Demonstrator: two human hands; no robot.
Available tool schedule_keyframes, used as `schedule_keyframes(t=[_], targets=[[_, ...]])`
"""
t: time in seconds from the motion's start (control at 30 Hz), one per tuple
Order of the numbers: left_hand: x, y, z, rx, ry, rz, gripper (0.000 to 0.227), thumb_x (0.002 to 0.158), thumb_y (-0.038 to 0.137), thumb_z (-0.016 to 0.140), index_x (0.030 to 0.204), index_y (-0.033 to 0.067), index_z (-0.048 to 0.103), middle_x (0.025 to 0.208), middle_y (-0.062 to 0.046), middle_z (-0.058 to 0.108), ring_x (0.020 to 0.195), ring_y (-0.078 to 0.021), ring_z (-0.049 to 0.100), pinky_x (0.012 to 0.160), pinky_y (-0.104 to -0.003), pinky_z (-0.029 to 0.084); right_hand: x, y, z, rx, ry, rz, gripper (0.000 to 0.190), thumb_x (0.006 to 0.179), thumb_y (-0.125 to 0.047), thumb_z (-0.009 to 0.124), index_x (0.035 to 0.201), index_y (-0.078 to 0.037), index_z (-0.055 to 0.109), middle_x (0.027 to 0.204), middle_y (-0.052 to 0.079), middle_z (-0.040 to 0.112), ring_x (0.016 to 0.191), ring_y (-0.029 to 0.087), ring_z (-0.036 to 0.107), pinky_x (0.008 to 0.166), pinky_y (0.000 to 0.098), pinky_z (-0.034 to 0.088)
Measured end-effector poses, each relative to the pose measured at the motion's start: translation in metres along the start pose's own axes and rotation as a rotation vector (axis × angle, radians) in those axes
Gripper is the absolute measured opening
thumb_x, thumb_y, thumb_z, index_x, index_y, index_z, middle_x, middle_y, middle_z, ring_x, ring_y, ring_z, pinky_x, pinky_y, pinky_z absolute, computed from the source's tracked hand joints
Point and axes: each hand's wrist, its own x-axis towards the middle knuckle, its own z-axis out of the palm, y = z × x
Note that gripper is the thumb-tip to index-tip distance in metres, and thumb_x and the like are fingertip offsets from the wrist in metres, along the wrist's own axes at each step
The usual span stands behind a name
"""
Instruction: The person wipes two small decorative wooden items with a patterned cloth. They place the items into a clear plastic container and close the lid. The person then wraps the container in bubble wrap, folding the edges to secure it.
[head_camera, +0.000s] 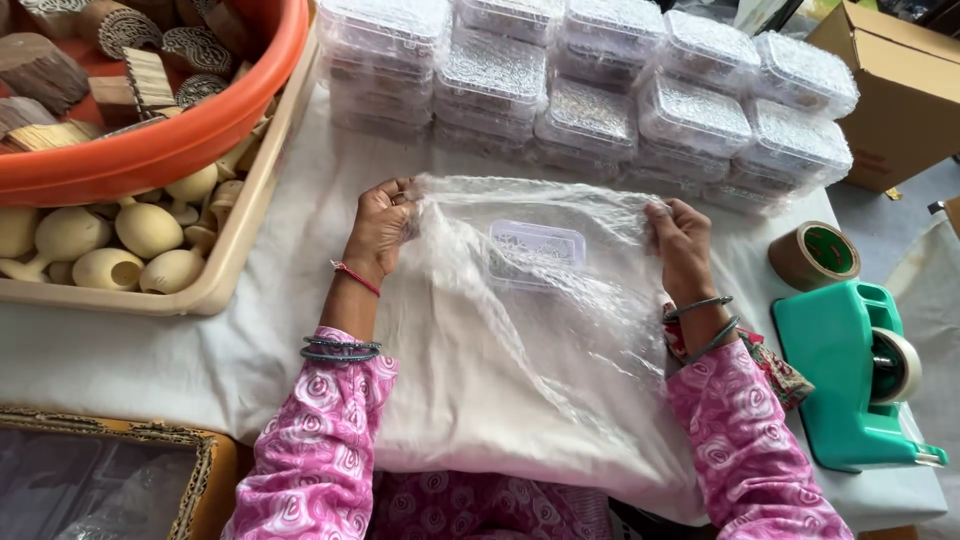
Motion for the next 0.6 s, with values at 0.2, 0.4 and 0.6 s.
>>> schedule_keyframes(t=[0.2, 0.4, 0.6], targets=[[-0.012, 0.018, 0.012, 0.307, 0.006, -0.072, 0.02, 0.09, 0.008, 0.074, 0.109, 0.006, 0.072, 0.088, -0.001, 0.079, 0.077, -0.0056, 0.074, 0.061, -0.02, 0.053, -0.003, 0.003, -0.022, 0.135, 0.198, 0.092, 0.021, 0.106, -0.017, 0.068, 0.09, -0.004, 0.072, 0.072, -0.005, 0.061, 0.06, 0.003, 0.05, 0.053, 0.0225, 0.039], [-0.006, 0.009, -0.012, 0.696, 0.158, 0.131, 0.007, 0.094, 0.01, 0.074, 0.096, 0.0034, 0.077, 0.075, -0.009, 0.074, 0.06, -0.0127, 0.067, 0.052, -0.026, 0.05, -0.005, -0.015, -0.014, 0.217, 0.03, 0.252, 0.011, 0.099, -0.013, 0.072, 0.099, -0.003, 0.073, 0.077, -0.002, 0.067, 0.061, 0.005, 0.057, 0.052, 0.0218, 0.044], [-0.001, 0.012, -0.027, 0.972, 0.429, 0.391, 0.009, 0.091, 0.008, 0.067, 0.094, 0.0018, 0.074, 0.075, -0.011, 0.074, 0.061, -0.0195, 0.073, 0.059, -0.033, 0.057, -0.007, -0.016, -0.018, 0.203, -0.05, 0.263, 0.014, 0.093, -0.009, 0.074, 0.104, -0.002, 0.071, 0.082, 0.002, 0.071, 0.067, 0.007, 0.066, 0.056, 0.0238, 0.052]])
